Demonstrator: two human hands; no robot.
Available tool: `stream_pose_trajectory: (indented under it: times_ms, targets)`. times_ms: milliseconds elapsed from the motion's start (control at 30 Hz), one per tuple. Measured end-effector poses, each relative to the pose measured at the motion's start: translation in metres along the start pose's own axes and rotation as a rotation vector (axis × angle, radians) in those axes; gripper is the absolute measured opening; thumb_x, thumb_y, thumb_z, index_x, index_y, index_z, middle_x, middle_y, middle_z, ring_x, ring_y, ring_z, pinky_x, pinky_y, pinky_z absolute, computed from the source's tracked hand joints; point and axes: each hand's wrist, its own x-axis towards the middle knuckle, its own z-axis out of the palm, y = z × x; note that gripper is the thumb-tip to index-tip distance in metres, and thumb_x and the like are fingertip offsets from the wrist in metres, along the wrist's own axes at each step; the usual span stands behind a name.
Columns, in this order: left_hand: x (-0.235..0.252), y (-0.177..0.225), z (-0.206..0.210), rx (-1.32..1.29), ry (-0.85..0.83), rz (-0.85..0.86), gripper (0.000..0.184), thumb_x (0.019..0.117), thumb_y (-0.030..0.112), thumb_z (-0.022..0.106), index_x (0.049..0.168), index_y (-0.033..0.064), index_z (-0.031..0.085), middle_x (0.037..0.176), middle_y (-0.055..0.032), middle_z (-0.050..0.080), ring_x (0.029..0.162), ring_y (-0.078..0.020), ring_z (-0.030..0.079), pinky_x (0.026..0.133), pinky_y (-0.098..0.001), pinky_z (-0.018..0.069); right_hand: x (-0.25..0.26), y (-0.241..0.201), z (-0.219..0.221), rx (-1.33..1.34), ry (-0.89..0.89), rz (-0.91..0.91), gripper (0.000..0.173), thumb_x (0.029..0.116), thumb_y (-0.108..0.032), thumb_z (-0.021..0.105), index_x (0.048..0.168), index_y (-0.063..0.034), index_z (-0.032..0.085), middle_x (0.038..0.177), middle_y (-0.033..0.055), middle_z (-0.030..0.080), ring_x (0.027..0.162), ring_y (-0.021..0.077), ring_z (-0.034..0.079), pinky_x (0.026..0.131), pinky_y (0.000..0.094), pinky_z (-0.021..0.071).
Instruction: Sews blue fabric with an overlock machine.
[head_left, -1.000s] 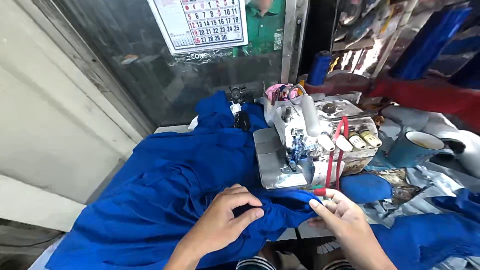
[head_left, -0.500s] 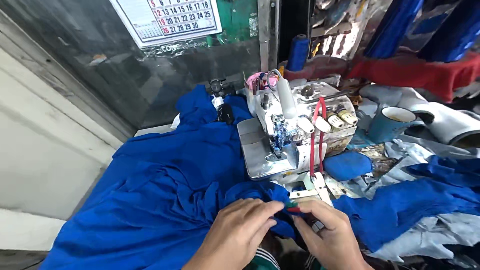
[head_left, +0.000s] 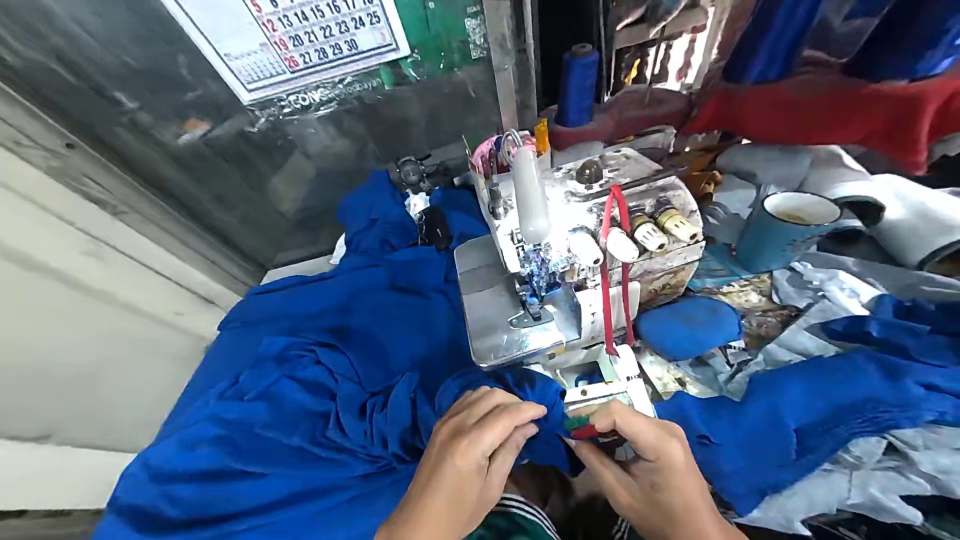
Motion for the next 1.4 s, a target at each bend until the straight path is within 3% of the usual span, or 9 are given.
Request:
stream_pose_trajectory:
  times_ms: [300,433,633,833,900,967,1067,1233,1400]
  targets:
    - [0.004,0.003,0.001,-0.029,-0.007,-0.052,0.018,0.1035,0.026,0.061,0.114,0.0227,0.075,0.106,0.0074,0.071,0.101,-0.0058,0.066,0.09,-0.0279,0.0576,0.003,-0.003,-0.001,-0.065,0.01,-0.006,0.006,0.0916,-0.01,0.074,0.097,-0.0103,0.073,0.103,-0.0007,0.076,0.09,0.0093,0.074,0.075,0.0255,0.0653]
    - [0.007,0.008,-0.008,0.008,0.011,-0.064,0.019,0.1042,0.028,0.058,0.113,0.0208,0.074,0.104,0.0063,0.069,0.099,-0.0056,0.065,0.087,-0.0275,0.0572,-0.008,-0.025,-0.01,-0.331,0.038,-0.104,0.014,0.0944,-0.025,0.072,0.106,-0.0167,0.069,0.124,0.0081,0.064,0.111,0.0161,0.066,0.088,0.0317,0.0609]
    - [0.014,0.008,-0.026,0.053,-0.019,-0.074,0.023,0.105,0.034,0.055,0.112,0.0231,0.074,0.105,0.0088,0.069,0.099,-0.0022,0.065,0.087,-0.0259,0.0573,-0.017,-0.017,-0.035,-0.634,-0.236,-0.001,0.021,0.0993,-0.035,0.063,0.115,-0.0264,0.074,0.114,0.0053,0.066,0.093,0.0168,0.066,0.069,0.035,0.0592]
    - [0.016,0.013,-0.053,-0.008,0.082,-0.09,0.023,0.105,0.029,0.054,0.111,0.0188,0.074,0.104,0.007,0.069,0.096,-0.0043,0.066,0.083,-0.0253,0.0586,0.018,-0.036,-0.03,-0.391,-0.148,-0.223,0.015,0.1002,-0.027,0.063,0.099,-0.0153,0.072,0.137,0.009,0.063,0.135,0.0257,0.054,0.112,0.0452,0.0479]
    - [0.021,0.009,-0.075,-0.13,-0.037,-0.143,0.023,0.1062,0.03,0.052,0.109,0.017,0.07,0.096,0.0058,0.069,0.086,-0.0052,0.066,0.075,-0.0264,0.0576,0.034,-0.044,-0.019,-0.235,-0.121,-0.245,0.015,0.1014,-0.021,0.061,0.102,-0.0096,0.071,0.125,0.0072,0.07,0.129,0.0242,0.061,0.115,0.0497,0.0483]
    - [0.038,0.007,-0.113,-0.199,-0.177,-0.161,0.019,0.1043,0.033,0.056,0.106,0.0213,0.071,0.089,0.0071,0.069,0.075,-0.005,0.064,0.065,-0.0256,0.0551,0.046,-0.066,-0.014,-0.153,-0.12,-0.21,0.017,0.1022,-0.021,0.062,0.104,-0.0085,0.073,0.099,0.0003,0.075,0.094,0.0097,0.072,0.089,0.0346,0.0621]
    - [0.091,0.025,-0.162,-0.085,-0.196,-0.108,0.011,0.0979,0.03,0.062,0.094,0.0262,0.071,0.082,0.0107,0.068,0.067,-0.0047,0.061,0.055,-0.0231,0.0516,0.056,-0.078,-0.012,-0.014,-0.112,-0.015,0.016,0.1011,-0.023,0.066,0.101,-0.0083,0.074,0.082,-0.0023,0.072,0.064,0.0041,0.065,0.056,0.0229,0.0578]
    - [0.17,-0.003,-0.12,0.181,-0.414,-0.215,0.022,0.0963,0.038,0.071,0.093,0.0157,0.071,0.085,0.0001,0.069,0.077,-0.0139,0.066,0.069,-0.0405,0.0554,0.073,-0.006,0.023,0.053,0.247,0.393,0.031,0.0892,-0.037,0.076,0.072,-0.0139,0.064,0.06,-0.0021,0.059,0.051,0.01,0.056,0.047,0.0274,0.0471]
    - [0.189,-0.033,-0.098,0.356,-0.519,-0.244,0.022,0.0942,0.039,0.074,0.096,0.0168,0.075,0.083,-0.0006,0.071,0.076,-0.0162,0.068,0.07,-0.0438,0.057,0.081,0.0,0.048,0.065,0.463,0.378,0.021,0.0868,-0.031,0.076,0.08,-0.0129,0.067,0.065,-0.0028,0.061,0.056,0.0087,0.06,0.051,0.0267,0.0529]
